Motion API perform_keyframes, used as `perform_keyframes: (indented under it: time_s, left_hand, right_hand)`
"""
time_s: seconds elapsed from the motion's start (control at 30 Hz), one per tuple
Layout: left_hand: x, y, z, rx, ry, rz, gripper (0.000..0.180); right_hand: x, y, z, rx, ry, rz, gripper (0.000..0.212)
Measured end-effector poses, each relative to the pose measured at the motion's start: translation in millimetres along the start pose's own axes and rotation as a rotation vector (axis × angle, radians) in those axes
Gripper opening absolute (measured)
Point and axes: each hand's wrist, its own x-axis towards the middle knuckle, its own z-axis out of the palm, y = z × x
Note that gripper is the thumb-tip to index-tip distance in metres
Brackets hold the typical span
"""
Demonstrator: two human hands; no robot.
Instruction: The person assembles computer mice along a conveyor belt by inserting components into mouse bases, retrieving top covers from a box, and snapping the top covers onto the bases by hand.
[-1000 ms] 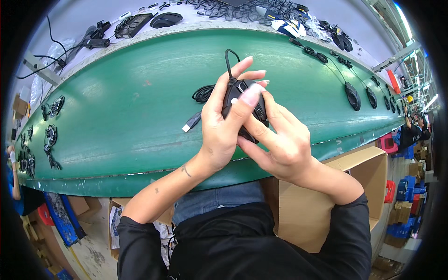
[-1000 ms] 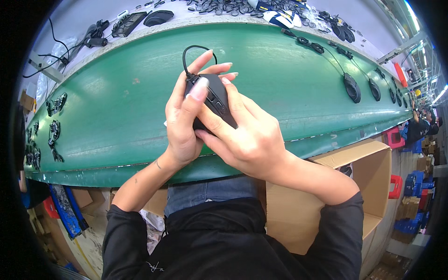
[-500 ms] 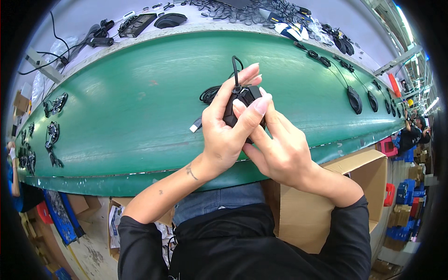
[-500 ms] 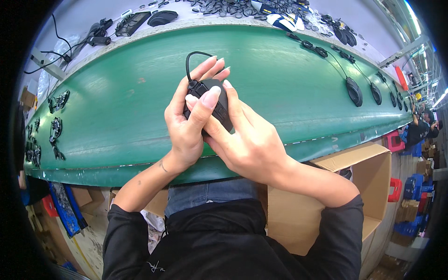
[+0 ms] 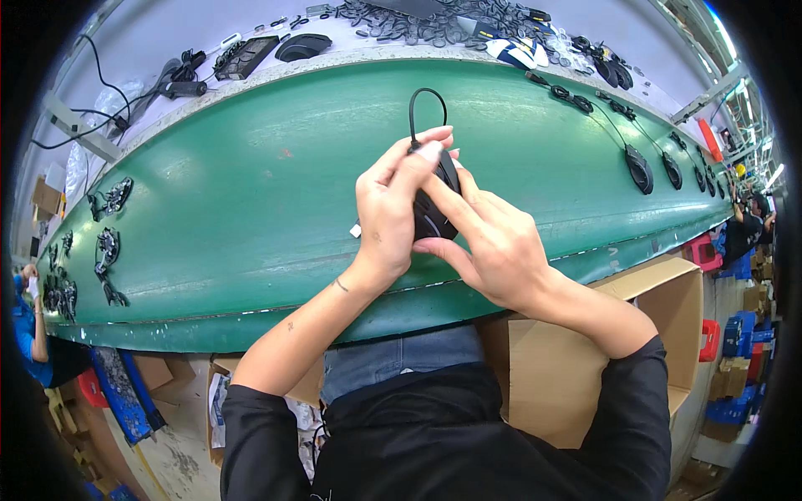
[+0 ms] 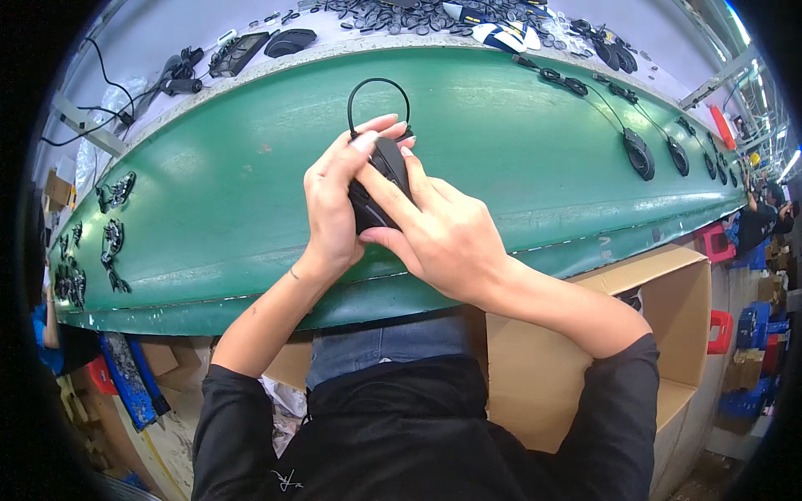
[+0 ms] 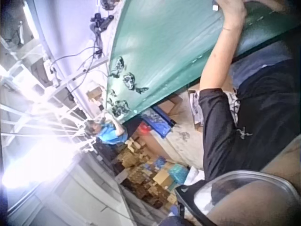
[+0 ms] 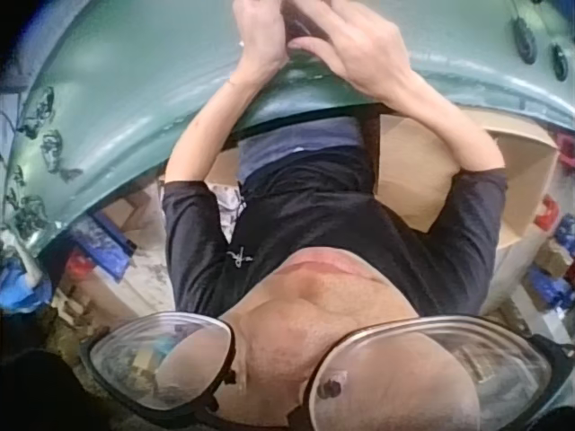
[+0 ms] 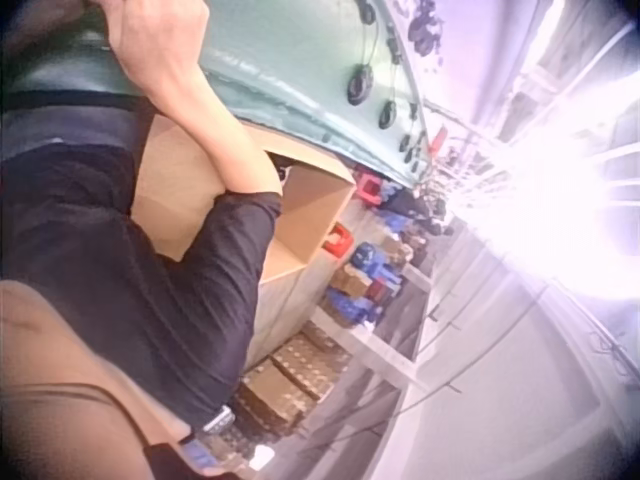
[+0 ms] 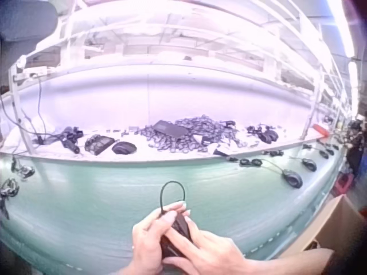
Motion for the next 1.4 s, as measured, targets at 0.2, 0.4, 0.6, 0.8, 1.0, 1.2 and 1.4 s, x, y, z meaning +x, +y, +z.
perform_keyframes:
  time_s: [0.2,0.4,0.6,0.8,1.0,1.2,1.4]
  left_hand:
    - [5,-7,-6,-0.138,0.007,-0.079,0.044]
    - [1,-7,-4,-0.006,-0.082,0.036,0.039]
    - [-3,0,-6,0.258,-0.149,0.183,0.032]
    - [8,1,-11,0.01,-0.125,0.021,0.033]
    - [10,10,-10,-0.269,-0.116,-0.088,0.035]
    - [7,3,-6,-0.242,-0.093,-0.044,0.036]
    - [18,4,-19,-0.333,-0.047,-0.146,0.039]
  right_hand:
    - [4,-2,-10,0.272,0.032,0.23,0.077]
    - [-6,3,-1,0.098,0.136,0.061,0.068]
    - [-5,6,-2,0.016,0.198,-0.057,0.069]
    - [0,4,-2,0.011,0.156,-0.002,0.076]
    - [1,3,-2,0.096,0.194,0.078,0.079]
    - [1,12,4,0.162,0.251,0.09,0.076]
    - [10,18,2,0.334,0.197,0.203,0.075]
